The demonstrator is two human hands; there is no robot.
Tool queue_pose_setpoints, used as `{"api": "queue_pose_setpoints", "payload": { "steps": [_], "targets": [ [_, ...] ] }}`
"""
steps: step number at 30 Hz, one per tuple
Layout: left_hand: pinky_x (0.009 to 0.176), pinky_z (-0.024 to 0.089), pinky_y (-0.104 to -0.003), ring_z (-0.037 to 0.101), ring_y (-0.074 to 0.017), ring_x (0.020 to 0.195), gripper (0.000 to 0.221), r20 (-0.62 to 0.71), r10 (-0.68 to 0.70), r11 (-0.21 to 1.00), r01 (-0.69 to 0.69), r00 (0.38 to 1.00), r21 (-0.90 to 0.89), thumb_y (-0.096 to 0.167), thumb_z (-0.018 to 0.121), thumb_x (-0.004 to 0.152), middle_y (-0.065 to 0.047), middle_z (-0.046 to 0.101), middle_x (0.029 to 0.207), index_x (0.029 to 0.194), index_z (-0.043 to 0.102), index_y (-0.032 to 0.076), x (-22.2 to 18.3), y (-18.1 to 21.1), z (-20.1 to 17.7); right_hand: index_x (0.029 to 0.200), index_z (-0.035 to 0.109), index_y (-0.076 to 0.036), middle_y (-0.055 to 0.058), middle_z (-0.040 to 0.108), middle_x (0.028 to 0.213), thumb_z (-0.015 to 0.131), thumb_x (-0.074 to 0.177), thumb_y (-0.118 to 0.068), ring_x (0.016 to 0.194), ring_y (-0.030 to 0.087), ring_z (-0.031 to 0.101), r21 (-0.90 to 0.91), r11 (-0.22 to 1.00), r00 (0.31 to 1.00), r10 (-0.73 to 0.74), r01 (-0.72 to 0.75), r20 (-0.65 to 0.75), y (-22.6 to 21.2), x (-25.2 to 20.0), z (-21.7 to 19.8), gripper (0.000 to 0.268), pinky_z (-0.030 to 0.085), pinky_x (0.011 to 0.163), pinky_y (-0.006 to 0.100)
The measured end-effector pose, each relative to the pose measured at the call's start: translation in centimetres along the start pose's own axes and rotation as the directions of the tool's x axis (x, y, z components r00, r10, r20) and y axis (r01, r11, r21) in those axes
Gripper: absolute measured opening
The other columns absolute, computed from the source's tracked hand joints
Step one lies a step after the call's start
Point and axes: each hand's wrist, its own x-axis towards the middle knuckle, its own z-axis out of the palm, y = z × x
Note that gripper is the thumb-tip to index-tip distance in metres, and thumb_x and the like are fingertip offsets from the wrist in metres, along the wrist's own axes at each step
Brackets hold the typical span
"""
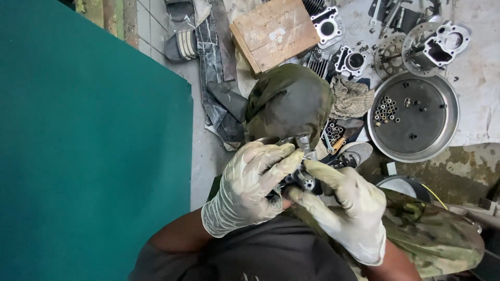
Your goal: The person sits on the floor and cleans a metal engine cylinder head using a cloth and a small brush. They wipe the exterior and interior surfaces, then use the brush to clean small holes before wiping again.
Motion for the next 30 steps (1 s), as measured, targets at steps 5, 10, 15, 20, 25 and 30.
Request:
{"api": "queue_pose_setpoints", "payload": {
  "steps": [5, 10, 15, 20, 25, 30],
  "targets": [
    [0.101, 0.058, -0.050, 0.067, -0.0329, 0.111, 0.038, 0.018, -0.018, 0.998, 0.019, 1.000, -0.065, 0.028, 0.061, 0.100, -0.014, 0.070, 0.125, 0.132, 0.064, 0.007, 0.3, -0.3, -0.4, 0.143, 0.057, -0.009, 0.001, 0.070, 0.092, 0.072, 0.092, -0.020, 0.058, 0.017, 0.049, 0.055, 0.997, 0.988, 0.046, -0.055, 0.150, 1.3, -1.0, -0.9, 0.055, 0.046, 0.057, 0.029],
    [0.100, 0.058, -0.050, 0.066, -0.0336, 0.110, 0.039, 0.035, -0.028, 0.996, 0.031, 0.999, -0.081, 0.027, 0.060, 0.100, -0.014, 0.070, 0.123, 0.133, 0.064, 0.007, 0.5, -0.2, -0.5, 0.153, 0.051, -0.015, 0.001, 0.030, 0.069, 0.069, 0.096, -0.020, 0.056, 0.019, 0.032, 0.020, 0.996, 0.958, 0.082, -0.091, 0.276, 2.3, -0.5, -1.5, 0.060, 0.035, 0.055, 0.029],
    [0.100, 0.060, -0.051, 0.066, -0.0322, 0.113, 0.039, 0.018, -0.008, 0.996, 0.010, 1.000, -0.087, 0.028, 0.062, 0.097, -0.012, 0.069, 0.124, 0.132, 0.067, 0.011, 0.1, -0.5, -0.1, 0.154, 0.042, -0.004, 0.009, 0.074, 0.128, 0.072, 0.087, -0.024, 0.064, 0.013, 0.056, 0.201, 0.973, 0.941, 0.045, -0.118, 0.336, 2.3, 0.3, -1.7, 0.076, 0.050, 0.066, 0.023],
    [0.102, 0.057, -0.049, 0.066, -0.0308, 0.110, 0.046, 0.025, -0.032, 0.998, 0.033, 0.999, -0.055, 0.027, 0.058, 0.096, -0.013, 0.069, 0.126, 0.136, 0.061, 0.004, 0.2, 0.1, 0.0, 0.151, 0.050, -0.010, 0.005, 0.056, 0.098, 0.076, 0.089, -0.028, 0.061, 0.016, 0.050, 0.087, 0.994, 0.957, 0.034, -0.061, 0.287, 3.2, -0.9, -1.0, 0.070, 0.045, 0.062, 0.027],
    [0.105, 0.055, -0.049, 0.065, -0.0327, 0.115, 0.060, 0.064, -0.065, 0.993, 0.071, 0.996, -0.092, 0.021, 0.060, 0.088, -0.016, 0.066, 0.134, 0.142, 0.054, -0.003, 0.3, 0.0, -0.5, 0.143, 0.053, -0.001, 0.016, 0.062, 0.146, 0.079, 0.088, -0.023, 0.129, 0.026, 0.070, 0.196, 0.979, 0.980, 0.016, -0.056, 0.198, 1.5, -0.6, -0.8, 0.065, 0.057, 0.106, 0.030],
    [0.101, 0.056, -0.052, 0.068, -0.0340, 0.107, 0.046, 0.003, 0.001, 1.000, -0.001, 1.000, -0.015, 0.018, 0.042, 0.096, -0.019, 0.071, 0.122, 0.130, 0.067, 0.000, 0.3, 0.3, -0.1, 0.145, 0.057, -0.006, -0.001, 0.064, 0.079, 0.082, 0.087, -0.023, 0.055, 0.009, 0.045, 0.083, 0.973, 0.973, 0.206, -0.216, 0.108, 0.1, -1.3, -0.3, 0.065, 0.046, 0.060, 0.022]
  ]
}}
